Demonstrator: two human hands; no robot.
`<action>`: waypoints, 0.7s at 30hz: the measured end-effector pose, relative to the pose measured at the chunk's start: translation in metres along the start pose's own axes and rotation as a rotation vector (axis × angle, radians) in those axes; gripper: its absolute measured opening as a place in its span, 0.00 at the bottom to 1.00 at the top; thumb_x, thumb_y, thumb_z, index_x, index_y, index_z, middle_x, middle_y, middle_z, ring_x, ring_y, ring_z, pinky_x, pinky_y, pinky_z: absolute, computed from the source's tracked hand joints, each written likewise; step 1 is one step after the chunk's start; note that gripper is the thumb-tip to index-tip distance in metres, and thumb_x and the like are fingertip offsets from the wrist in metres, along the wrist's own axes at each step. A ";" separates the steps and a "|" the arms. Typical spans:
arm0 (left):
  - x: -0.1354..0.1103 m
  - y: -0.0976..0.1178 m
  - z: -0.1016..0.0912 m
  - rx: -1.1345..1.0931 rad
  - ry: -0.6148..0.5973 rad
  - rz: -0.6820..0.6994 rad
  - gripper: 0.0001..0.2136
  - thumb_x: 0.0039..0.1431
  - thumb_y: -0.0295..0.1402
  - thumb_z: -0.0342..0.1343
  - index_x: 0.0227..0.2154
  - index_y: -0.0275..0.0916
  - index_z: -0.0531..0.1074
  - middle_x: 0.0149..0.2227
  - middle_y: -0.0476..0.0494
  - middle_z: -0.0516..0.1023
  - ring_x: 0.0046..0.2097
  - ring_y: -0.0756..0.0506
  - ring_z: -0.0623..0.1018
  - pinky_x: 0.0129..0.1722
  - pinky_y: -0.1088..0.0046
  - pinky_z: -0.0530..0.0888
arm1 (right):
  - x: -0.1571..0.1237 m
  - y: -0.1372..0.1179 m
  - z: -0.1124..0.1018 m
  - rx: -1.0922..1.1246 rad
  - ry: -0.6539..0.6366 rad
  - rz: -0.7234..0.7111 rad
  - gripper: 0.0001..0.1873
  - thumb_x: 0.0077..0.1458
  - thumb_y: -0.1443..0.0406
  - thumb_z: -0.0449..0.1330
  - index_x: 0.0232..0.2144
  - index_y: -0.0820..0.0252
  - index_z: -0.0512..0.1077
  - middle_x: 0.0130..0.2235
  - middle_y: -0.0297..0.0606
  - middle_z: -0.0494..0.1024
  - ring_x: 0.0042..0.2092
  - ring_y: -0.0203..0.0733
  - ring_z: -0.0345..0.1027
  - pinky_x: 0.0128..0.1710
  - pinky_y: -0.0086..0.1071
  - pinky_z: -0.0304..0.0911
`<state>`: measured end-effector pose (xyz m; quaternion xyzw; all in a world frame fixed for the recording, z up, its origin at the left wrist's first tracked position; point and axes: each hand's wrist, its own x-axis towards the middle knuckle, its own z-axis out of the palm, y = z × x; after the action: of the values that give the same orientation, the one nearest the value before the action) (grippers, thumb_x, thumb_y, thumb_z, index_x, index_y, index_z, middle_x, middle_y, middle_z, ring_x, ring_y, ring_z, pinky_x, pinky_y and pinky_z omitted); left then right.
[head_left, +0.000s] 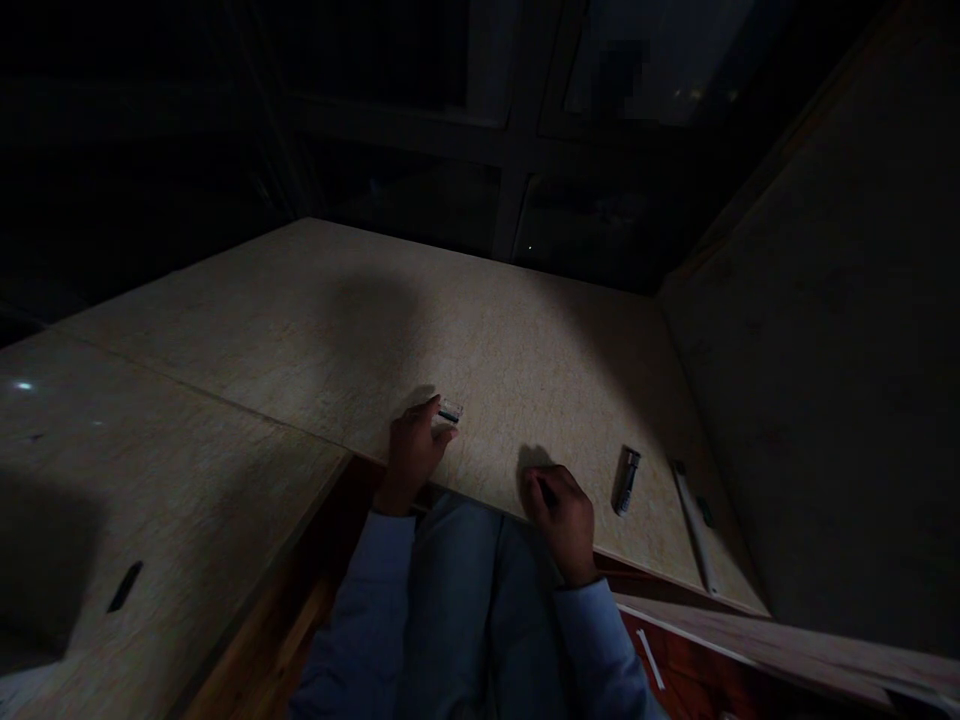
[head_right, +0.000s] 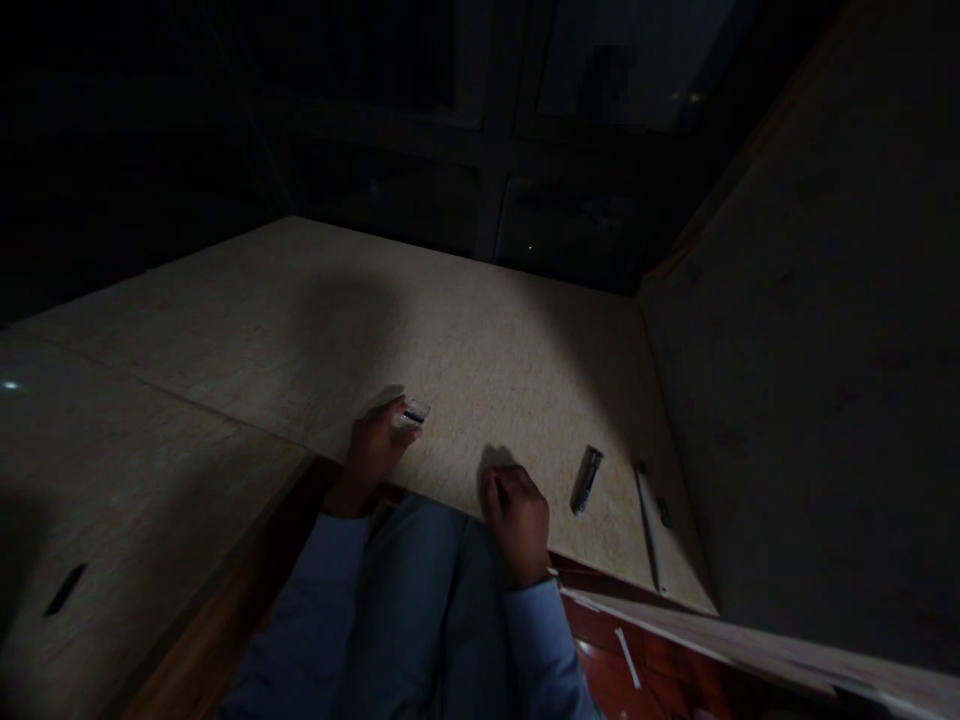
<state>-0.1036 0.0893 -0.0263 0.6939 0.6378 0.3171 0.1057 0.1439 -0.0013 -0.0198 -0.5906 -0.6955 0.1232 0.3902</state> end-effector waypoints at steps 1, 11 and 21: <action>0.001 -0.002 -0.001 -0.006 -0.007 0.008 0.27 0.51 0.35 0.65 0.55 0.36 0.71 0.50 0.35 0.79 0.53 0.34 0.77 0.54 0.56 0.71 | 0.000 0.000 0.001 -0.012 0.007 -0.005 0.18 0.68 0.58 0.52 0.36 0.61 0.77 0.37 0.41 0.78 0.37 0.41 0.74 0.36 0.31 0.64; -0.024 0.041 0.010 0.005 0.094 -0.019 0.25 0.51 0.38 0.67 0.52 0.38 0.74 0.45 0.36 0.81 0.50 0.32 0.77 0.54 0.50 0.68 | -0.001 -0.001 0.001 -0.022 0.011 0.011 0.18 0.68 0.57 0.51 0.36 0.61 0.77 0.37 0.42 0.78 0.38 0.41 0.73 0.38 0.32 0.64; -0.052 0.093 0.037 -0.196 0.180 0.200 0.21 0.58 0.34 0.62 0.54 0.39 0.71 0.49 0.37 0.79 0.51 0.37 0.77 0.53 0.58 0.73 | 0.005 -0.007 -0.005 0.239 0.096 0.098 0.14 0.65 0.58 0.57 0.45 0.59 0.75 0.42 0.43 0.76 0.44 0.43 0.72 0.44 0.35 0.68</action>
<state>-0.0053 0.0343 -0.0199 0.7093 0.5383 0.4475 0.0833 0.1421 0.0000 -0.0101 -0.5785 -0.6265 0.1959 0.4842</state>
